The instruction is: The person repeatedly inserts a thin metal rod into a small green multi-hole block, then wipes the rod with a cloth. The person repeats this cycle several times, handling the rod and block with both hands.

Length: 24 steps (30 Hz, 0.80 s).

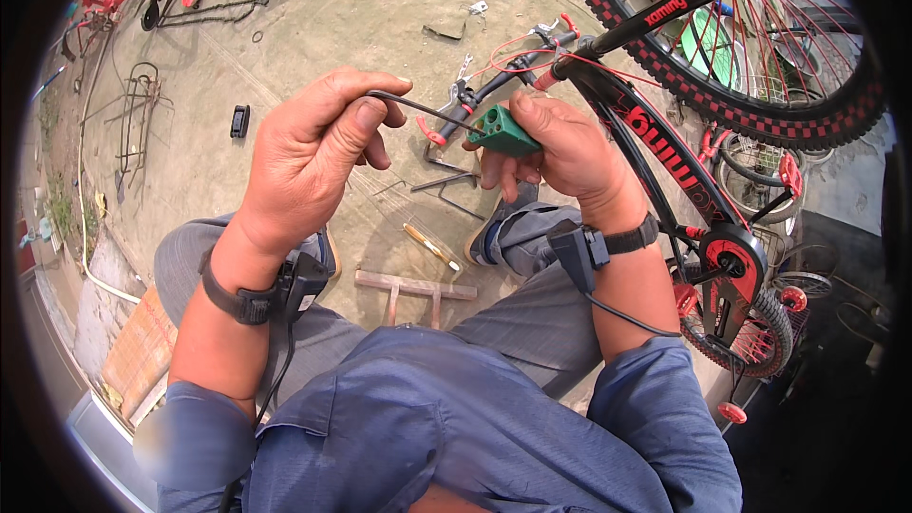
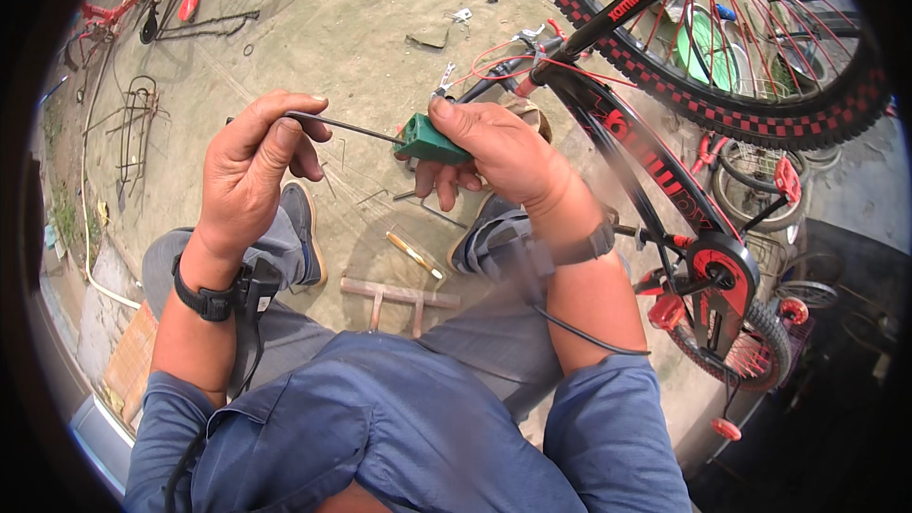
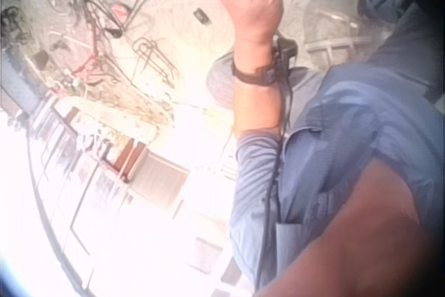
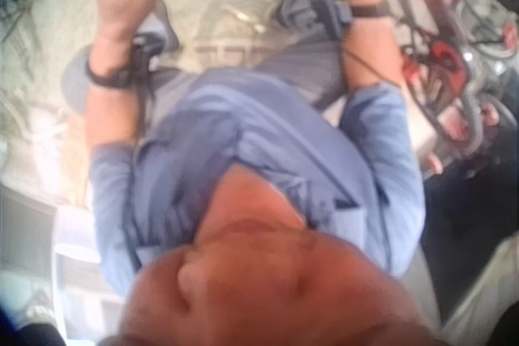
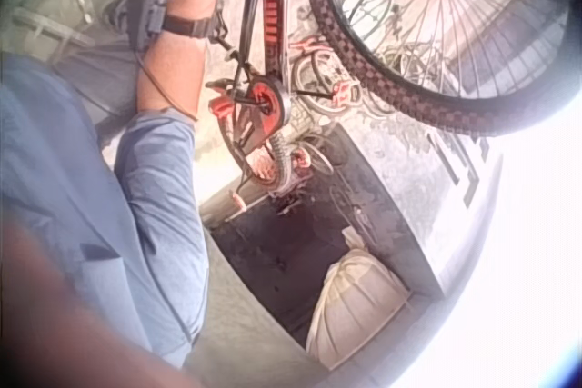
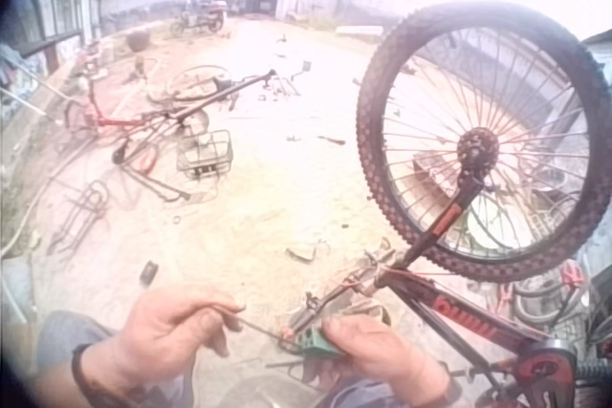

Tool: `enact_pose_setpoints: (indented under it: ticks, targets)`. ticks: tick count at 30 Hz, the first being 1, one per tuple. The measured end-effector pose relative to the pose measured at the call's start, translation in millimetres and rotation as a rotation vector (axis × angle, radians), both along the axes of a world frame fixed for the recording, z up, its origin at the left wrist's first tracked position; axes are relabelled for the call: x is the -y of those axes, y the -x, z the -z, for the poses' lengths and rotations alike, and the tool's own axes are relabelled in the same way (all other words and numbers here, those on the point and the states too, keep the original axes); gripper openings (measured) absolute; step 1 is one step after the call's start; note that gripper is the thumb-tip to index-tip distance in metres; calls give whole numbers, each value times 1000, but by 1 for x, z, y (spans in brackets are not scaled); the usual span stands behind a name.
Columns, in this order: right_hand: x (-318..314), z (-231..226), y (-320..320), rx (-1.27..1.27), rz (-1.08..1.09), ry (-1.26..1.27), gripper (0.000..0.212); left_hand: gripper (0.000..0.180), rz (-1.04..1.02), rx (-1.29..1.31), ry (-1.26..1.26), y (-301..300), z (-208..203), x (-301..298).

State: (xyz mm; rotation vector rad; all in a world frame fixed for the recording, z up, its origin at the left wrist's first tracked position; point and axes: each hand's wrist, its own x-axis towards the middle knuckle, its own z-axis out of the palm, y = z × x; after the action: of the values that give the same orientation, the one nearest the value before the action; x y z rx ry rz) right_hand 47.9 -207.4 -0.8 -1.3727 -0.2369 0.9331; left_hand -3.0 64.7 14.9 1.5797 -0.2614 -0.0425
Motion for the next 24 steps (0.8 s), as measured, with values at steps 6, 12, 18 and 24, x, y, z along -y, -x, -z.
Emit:
enact_pose_setpoints:
  ticks: [6,12,18,24]
  targets:
    - [-4,5,0,-26,-108,-84,62,23,-82,-122,72,0,-1,-1]
    - [-7,2,5,-84,-21,-128,55,22,-87,-47,15,0,0,0]
    - [-10,-1,5,-61,12,-79,50,20,-89,-75,1,-1,1,0]
    - [-10,0,8,-99,28,-83,47,19,-63,-87,-2,0,0,0]
